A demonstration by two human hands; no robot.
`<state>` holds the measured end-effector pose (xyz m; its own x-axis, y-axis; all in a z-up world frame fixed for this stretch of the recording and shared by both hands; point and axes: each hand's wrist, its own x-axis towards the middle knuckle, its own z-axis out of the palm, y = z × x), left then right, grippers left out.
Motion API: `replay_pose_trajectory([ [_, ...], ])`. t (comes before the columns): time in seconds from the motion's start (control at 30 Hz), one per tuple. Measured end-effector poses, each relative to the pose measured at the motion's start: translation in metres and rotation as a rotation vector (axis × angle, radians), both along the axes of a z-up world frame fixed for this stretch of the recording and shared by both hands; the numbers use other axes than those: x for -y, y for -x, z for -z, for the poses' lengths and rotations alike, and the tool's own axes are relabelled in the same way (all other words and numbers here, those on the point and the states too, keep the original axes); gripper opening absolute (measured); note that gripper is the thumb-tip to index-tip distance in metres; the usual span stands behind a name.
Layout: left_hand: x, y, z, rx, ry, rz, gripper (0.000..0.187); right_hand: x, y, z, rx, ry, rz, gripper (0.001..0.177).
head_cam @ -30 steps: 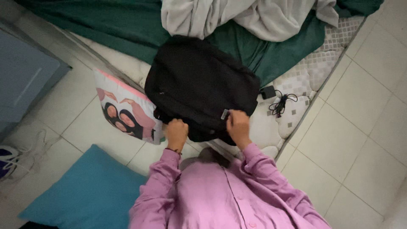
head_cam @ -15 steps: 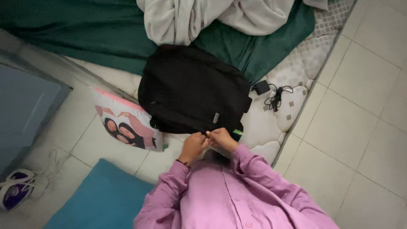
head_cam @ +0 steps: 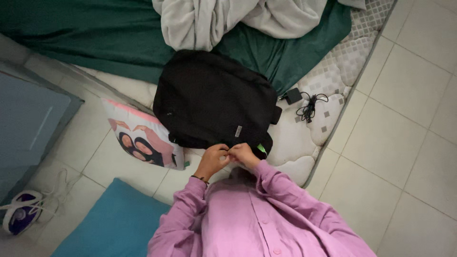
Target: The person untangles a power cable by hand, then places a laptop and the cable into a black backpack and zips it shut.
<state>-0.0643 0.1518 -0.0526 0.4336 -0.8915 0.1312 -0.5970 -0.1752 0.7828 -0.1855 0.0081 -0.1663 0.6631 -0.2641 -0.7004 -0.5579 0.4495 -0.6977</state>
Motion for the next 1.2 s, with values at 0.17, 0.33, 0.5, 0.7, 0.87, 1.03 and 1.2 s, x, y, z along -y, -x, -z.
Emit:
replay_pose_trajectory([
  [0.17, -0.009, 0.005, 0.014, 0.011, -0.061, -0.035, 0.025, -0.010, 0.006, -0.016, 0.068, 0.602, -0.184, 0.022],
  [0.33, -0.010, -0.004, 0.032, 0.069, -0.018, -0.015, 0.017, -0.040, -0.001, -0.034, 0.102, 1.080, -0.238, 0.027],
  [0.5, -0.015, -0.016, 0.028, 0.161, -0.013, -0.020, 0.017, -0.067, -0.010, -0.007, 0.004, 1.253, -0.221, 0.014],
  [0.7, -0.013, -0.010, 0.017, 0.336, 0.061, 0.037, 0.025, -0.060, 0.005, -0.017, 0.029, 1.185, -0.075, 0.013],
  [0.87, -0.002, 0.007, 0.030, 0.344, 0.042, -0.028, 0.015, -0.045, 0.024, -0.039, -0.069, 1.113, -0.114, 0.011],
  [1.03, 0.000, 0.015, 0.030, 0.368, -0.053, -0.088, 0.010, -0.023, 0.052, -0.044, -0.079, 1.194, -0.186, 0.014],
  [1.2, 0.002, 0.014, 0.024, 0.371, -0.017, -0.072, 0.015, -0.009, 0.066, -0.047, 0.001, 1.261, -0.137, 0.007],
])
